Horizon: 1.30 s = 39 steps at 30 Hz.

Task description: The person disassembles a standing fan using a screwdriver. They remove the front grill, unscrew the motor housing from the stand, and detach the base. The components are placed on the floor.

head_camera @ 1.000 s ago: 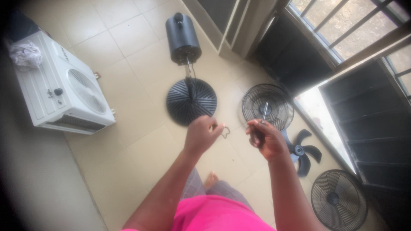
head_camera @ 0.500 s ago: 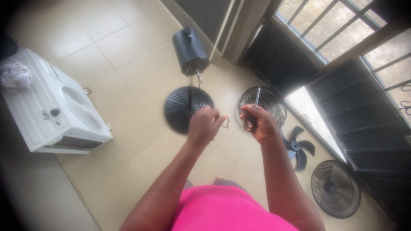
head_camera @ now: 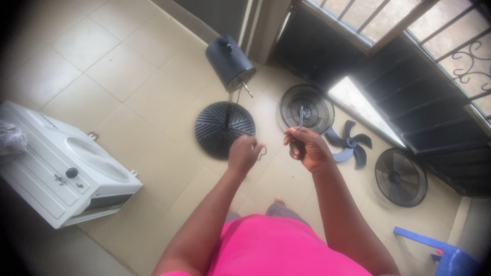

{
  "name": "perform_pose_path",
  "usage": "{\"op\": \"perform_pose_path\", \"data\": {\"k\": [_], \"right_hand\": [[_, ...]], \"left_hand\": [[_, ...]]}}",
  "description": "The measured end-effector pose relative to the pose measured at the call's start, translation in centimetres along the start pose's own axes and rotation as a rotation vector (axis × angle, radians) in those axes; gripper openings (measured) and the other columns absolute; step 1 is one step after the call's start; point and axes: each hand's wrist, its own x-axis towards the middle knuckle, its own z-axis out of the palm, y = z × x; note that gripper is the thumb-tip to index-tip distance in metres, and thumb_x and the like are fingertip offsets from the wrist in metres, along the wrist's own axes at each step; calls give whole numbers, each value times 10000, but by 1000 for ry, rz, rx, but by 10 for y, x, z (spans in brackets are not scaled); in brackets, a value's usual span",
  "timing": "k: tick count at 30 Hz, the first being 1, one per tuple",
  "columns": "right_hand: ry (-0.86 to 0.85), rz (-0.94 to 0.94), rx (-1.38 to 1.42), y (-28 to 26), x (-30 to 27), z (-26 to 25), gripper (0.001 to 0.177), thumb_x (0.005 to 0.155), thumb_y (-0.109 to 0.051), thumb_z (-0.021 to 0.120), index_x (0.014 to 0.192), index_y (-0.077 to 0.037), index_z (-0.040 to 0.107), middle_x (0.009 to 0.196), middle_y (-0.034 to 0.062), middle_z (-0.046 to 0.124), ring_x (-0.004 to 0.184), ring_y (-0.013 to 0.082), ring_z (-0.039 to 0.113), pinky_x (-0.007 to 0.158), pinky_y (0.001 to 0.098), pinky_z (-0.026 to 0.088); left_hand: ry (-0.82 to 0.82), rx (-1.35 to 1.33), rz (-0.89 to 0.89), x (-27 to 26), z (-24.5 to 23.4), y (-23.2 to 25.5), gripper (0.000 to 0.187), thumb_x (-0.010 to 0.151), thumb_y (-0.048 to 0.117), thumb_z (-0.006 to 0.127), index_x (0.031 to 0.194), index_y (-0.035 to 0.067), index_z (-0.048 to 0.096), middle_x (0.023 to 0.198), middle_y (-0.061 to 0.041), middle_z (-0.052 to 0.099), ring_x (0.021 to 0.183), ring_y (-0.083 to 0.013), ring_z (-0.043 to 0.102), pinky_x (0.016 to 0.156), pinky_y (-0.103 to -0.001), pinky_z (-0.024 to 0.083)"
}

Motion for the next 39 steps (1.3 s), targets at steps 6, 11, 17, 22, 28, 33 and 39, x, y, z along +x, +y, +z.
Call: {"op": "perform_pose_path", "data": {"k": [6,11,17,22,28,33,39], "right_hand": [[66,34,-63,4,-7,13,161,943,-180,676,996,-30,693,796,106,715,463,122,539,428,250,387],[79,101,-126,6,0,18,178,940,-187,672,1008,-24,687,801,101,715,452,118,525,416,253,381],[-11,180,-144,21,44,22,178,931,-187,677,1006,-26,681,801,106,715,466,114,530,421,256,380],[-134,266,-77,41,96,43,185,919,-201,682,989,-31,698,791,105,714,466,125,541,429,259,391],[-309,368,-113,76,150,94,196,936,-227,692,987,-38,706,789,102,713,483,133,554,447,265,410],[-409,436,-225,102,165,169,184,939,-221,686,999,-48,709,788,88,709,504,119,556,456,257,417],[-470,489,-326,158,166,255,199,952,-216,667,1008,-29,703,788,94,714,512,120,548,464,260,435]], "left_hand": [[-122,79,-126,-14,55,-91,272,830,320,764,760,66,694,843,-166,658,836,-377,637,761,-504,499],[-137,114,-224,-15,109,-155,198,823,265,742,848,68,729,930,-185,693,925,-394,650,829,-504,515],[-44,-723,-756,6,109,-162,287,883,271,683,1096,88,741,973,-83,729,816,-309,682,745,-490,560],[87,-1693,-782,17,40,-149,574,1069,503,501,1145,-33,694,992,-129,658,941,-276,646,878,-418,551],[342,-1772,-732,10,-53,-120,593,1071,450,362,1215,-83,577,1138,-226,672,1104,-343,673,994,-453,548],[603,-1624,-683,-29,-99,-152,311,1045,67,394,1260,-92,552,1220,-234,661,1172,-344,661,1034,-445,542],[813,-1664,-631,-86,-134,-250,320,966,-70,411,1244,-112,565,1213,-222,661,1160,-321,662,1032,-414,542]]}}
